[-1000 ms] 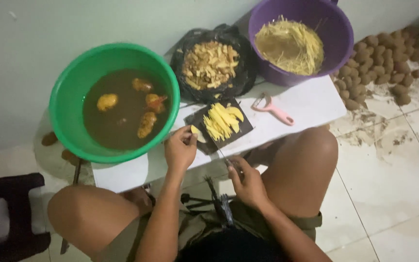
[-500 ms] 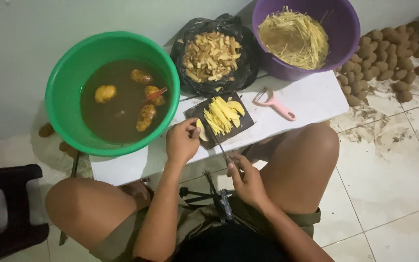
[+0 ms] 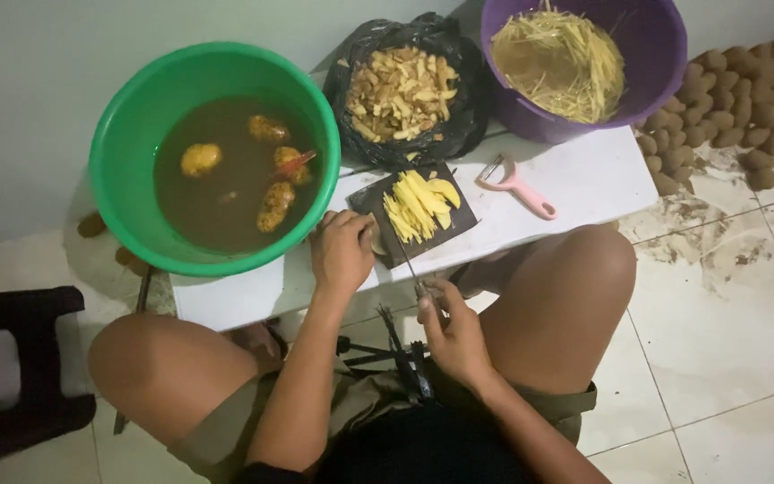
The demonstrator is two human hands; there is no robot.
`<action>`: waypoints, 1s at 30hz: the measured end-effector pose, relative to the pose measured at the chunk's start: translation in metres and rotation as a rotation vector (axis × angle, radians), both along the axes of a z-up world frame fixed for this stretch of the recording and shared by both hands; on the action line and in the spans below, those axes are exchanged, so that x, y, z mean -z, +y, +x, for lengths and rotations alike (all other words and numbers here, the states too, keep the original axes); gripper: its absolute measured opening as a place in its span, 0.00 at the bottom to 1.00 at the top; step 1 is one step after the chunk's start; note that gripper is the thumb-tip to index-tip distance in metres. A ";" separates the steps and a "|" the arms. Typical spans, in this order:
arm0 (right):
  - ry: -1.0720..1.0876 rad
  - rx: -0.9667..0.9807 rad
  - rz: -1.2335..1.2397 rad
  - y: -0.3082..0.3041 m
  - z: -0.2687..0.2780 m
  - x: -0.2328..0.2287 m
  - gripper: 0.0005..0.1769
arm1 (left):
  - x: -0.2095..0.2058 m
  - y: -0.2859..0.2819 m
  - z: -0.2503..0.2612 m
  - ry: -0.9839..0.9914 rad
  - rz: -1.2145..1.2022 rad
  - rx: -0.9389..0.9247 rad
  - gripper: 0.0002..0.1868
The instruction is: Slicing peeled potatoes into thin strips on a cutting board using a knife in a food preparation area.
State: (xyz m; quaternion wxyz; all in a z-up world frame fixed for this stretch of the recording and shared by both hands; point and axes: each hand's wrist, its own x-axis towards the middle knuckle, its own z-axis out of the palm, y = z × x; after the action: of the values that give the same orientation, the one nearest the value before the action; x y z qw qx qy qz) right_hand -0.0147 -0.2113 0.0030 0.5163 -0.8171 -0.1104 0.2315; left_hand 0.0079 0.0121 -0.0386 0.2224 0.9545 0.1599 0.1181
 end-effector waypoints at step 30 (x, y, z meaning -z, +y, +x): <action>-0.086 -0.048 0.003 0.015 -0.012 0.032 0.22 | -0.032 -0.024 -0.006 -0.113 -0.249 -0.103 0.09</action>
State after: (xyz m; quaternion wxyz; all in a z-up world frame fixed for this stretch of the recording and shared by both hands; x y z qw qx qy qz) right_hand -0.0270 -0.1968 -0.0291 0.5065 -0.8227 -0.1524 0.2081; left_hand 0.0016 -0.0118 -0.0070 0.3415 0.9018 0.2093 0.1623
